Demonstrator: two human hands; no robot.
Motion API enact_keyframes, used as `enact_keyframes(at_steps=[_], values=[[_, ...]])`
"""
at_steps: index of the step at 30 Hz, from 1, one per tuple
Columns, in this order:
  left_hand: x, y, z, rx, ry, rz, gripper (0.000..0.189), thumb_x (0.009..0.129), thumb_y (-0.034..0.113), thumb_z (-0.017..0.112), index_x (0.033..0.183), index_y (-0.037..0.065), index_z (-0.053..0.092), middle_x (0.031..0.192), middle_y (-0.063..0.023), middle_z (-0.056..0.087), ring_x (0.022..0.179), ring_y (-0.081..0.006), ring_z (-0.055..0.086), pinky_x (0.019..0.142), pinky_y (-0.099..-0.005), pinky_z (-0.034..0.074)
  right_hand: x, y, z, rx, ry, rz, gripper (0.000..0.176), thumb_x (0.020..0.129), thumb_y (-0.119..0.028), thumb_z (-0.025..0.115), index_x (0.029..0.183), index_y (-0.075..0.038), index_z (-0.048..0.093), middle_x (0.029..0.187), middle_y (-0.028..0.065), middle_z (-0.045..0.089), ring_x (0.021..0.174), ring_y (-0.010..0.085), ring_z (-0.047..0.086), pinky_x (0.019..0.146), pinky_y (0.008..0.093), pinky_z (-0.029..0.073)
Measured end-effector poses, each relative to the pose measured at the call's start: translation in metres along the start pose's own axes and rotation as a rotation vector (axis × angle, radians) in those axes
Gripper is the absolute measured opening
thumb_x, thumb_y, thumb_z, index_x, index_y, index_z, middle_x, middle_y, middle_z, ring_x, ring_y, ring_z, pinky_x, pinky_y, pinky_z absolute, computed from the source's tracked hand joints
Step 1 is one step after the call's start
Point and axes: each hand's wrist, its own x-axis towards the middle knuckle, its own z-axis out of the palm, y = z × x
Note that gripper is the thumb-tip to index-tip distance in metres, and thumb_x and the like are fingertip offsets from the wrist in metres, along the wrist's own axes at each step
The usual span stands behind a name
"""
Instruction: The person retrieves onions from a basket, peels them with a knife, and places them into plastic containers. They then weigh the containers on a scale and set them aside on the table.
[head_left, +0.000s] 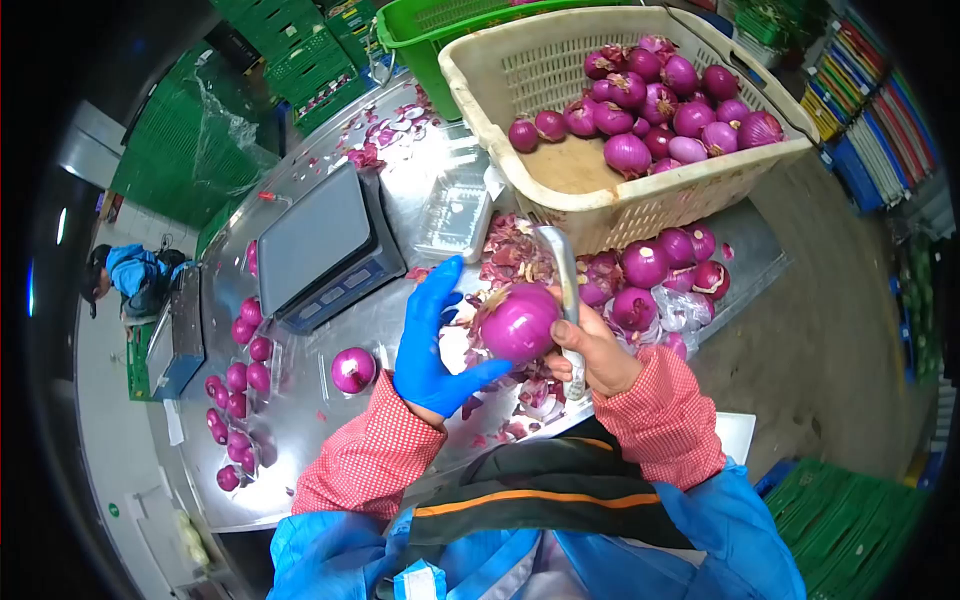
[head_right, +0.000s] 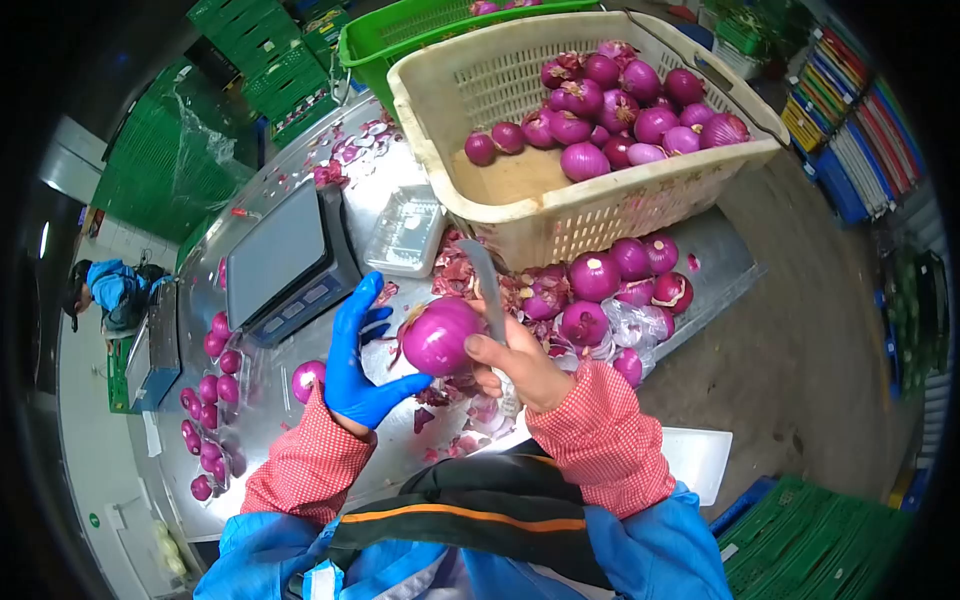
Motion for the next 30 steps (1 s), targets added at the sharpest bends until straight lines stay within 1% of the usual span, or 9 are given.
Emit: enact_keyframes(at_steps=[3,6,9,10,13,14,20,26,30], values=[[-0.029,-0.051,0.025,-0.668,-0.098,-0.476,0.08,0.088,0.032,0.071,0.149,0.002,0.029,0.137,-0.0137,0.048,0.121,-0.0237,0.053,0.101,-0.0386,0.045,-0.002,0.013,0.007,0.027,0.022,-0.028,0.077,0.092,-0.024,0.069,0.15,-0.005,0.021,0.082,0.0047,0.053,0.056,0.0101,0.048,0.049,0.0277,0.041],[-0.027,-0.036,0.044,-1.281,-0.053,-0.483,0.07,0.088,0.029,0.07,0.143,0.002,0.035,0.134,-0.0129,0.052,0.121,-0.0253,0.055,0.099,-0.0377,0.048,-0.001,0.02,0.012,-0.333,-0.013,-0.079,0.071,0.092,-0.024,0.068,0.147,-0.005,0.028,0.091,0.0076,0.058,0.07,0.0151,0.057,0.063,0.0295,0.049],[-0.028,-0.032,0.043,-1.182,0.084,-0.424,0.074,0.085,0.028,0.073,0.143,0.002,0.035,0.129,-0.0134,0.056,0.121,-0.0263,0.056,0.098,-0.039,0.05,-0.004,0.01,0.012,-0.745,0.083,-0.179,0.057,0.092,-0.023,0.068,0.14,-0.002,0.044,0.103,0.0104,0.063,0.085,0.0206,0.064,0.08,0.0298,0.052],[-0.029,-0.029,0.038,-1.184,0.083,-0.471,0.073,0.083,0.026,0.074,0.142,0.002,0.037,0.125,-0.0138,0.059,0.12,-0.0267,0.057,0.099,-0.0401,0.051,-0.007,-0.003,0.017,-1.114,0.166,-0.292,0.042,0.088,-0.017,0.069,0.126,-0.002,0.057,0.095,0.0097,0.063,0.079,0.0225,0.066,0.072,0.0304,0.053],[-0.03,-0.035,0.024,-1.036,-0.036,-0.554,0.071,0.083,0.023,0.073,0.142,0.001,0.039,0.126,-0.0138,0.059,0.118,-0.0255,0.058,0.098,-0.0391,0.051,-0.013,-0.018,0.017,-1.703,0.113,-0.575,0.037,0.082,-0.013,0.067,0.118,-0.004,0.061,0.086,0.01,0.059,0.074,0.0243,0.065,0.064,0.0326,0.053],[-0.028,-0.032,0.023,-0.995,-0.053,-0.614,0.069,0.084,0.022,0.073,0.141,0.001,0.041,0.128,-0.014,0.059,0.117,-0.0247,0.059,0.099,-0.0381,0.05,-0.013,-0.02,0.024,-1.7,0.144,-0.593,0.033,0.078,-0.004,0.066,0.111,-0.005,0.065,0.085,0.0097,0.06,0.073,0.0272,0.064,0.062,0.0381,0.051],[-0.032,-0.035,0.026,-0.967,-0.055,-0.52,0.07,0.083,0.02,0.072,0.142,0.0,0.04,0.132,-0.0142,0.057,0.12,-0.0253,0.057,0.104,-0.0387,0.045,-0.002,-0.018,0.014,-1.832,0.119,-0.682,0.019,0.083,-0.008,0.06,0.101,-0.003,0.061,0.079,0.0078,0.057,0.067,0.0226,0.064,0.058,0.0335,0.052],[-0.037,-0.033,0.017,-1.216,-0.128,-0.634,0.074,0.08,0.023,0.072,0.143,0.0,0.039,0.135,-0.0141,0.054,0.123,-0.0257,0.055,0.105,-0.039,0.043,0.006,0.009,-0.039,-1.825,0.245,-0.603,0.023,0.082,-0.007,0.061,0.105,-0.004,0.061,0.081,0.0096,0.06,0.068,0.0262,0.065,0.058,0.0359,0.053],[-0.027,-0.041,0.011,-0.936,-0.144,-0.531,0.087,0.077,0.021,0.077,0.148,0.001,0.032,0.139,-0.0111,0.05,0.123,-0.0233,0.053,0.106,-0.0358,0.041,-0.007,-0.002,-0.024,-1.585,0.348,-0.514,0.031,0.086,-0.012,0.065,0.116,-0.004,0.063,0.093,0.013,0.065,0.079,0.0311,0.067,0.064,0.0394,0.053]])
